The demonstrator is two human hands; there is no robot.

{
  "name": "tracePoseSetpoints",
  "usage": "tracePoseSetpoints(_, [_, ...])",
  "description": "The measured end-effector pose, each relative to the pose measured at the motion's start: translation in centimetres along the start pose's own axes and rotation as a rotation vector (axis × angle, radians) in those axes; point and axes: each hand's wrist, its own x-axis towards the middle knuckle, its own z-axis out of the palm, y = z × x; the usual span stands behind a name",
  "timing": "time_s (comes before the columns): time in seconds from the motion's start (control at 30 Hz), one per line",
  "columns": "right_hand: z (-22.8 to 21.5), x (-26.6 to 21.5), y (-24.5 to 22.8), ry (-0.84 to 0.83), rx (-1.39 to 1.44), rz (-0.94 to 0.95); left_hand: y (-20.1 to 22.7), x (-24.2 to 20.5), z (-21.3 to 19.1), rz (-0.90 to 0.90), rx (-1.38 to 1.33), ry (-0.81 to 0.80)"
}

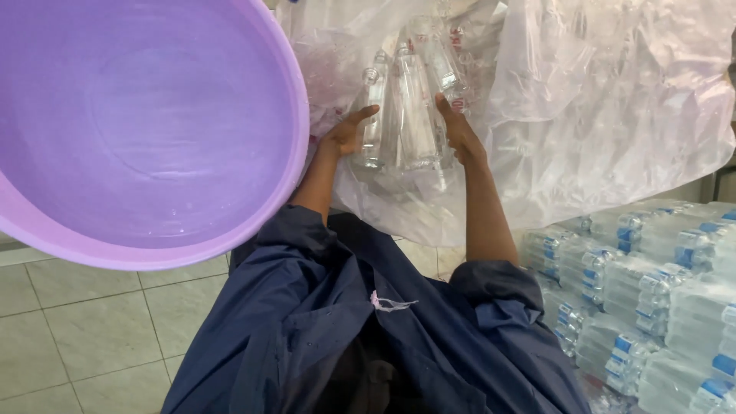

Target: The person repeatedly takes clear plastic bottles from a large bag, rinses them in a purple basin filled with water, and places them onto a metal table. The process involves submerging the bottles, shaking them to rinse, and transferring them to a drying area.

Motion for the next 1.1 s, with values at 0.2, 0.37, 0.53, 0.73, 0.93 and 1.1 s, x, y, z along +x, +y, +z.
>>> tracePoseSetpoints(0.2, [0.7,-0.1,0.7,-0.021,0.081,0.048,0.0,-0.9,0.8,0.011,-0.001,-0.017])
tracePoseSetpoints(0.37, [-0.4,3.4,5.7,-0.202,0.204,-0.324,5.4,-14.5,13.2,0.29,0.486,-0.009])
tracePoseSetpoints(0.53, [2.1,2.6,5.3,-0.173,0.395,-0.399,6.0,-11.4,13.0,0.41,0.696,0.068])
tracePoseSetpoints(0.73, [2.1,8.0,7.2,-0.311,0.811,-0.253,4.9,-10.1,8.2,0.324,0.526,0.1])
tracePoseSetpoints(0.93, [1.1,7.4,4.8,-0.328,0.485,-0.489,6.4,-16.9,14.3,0.587,0.901,0.181])
tracePoseSetpoints(1.1, [2.2,-5.2,0.7,-0.372,0.468,-1.059,8.8,-31.1,19.3,0.868,1.138,0.058])
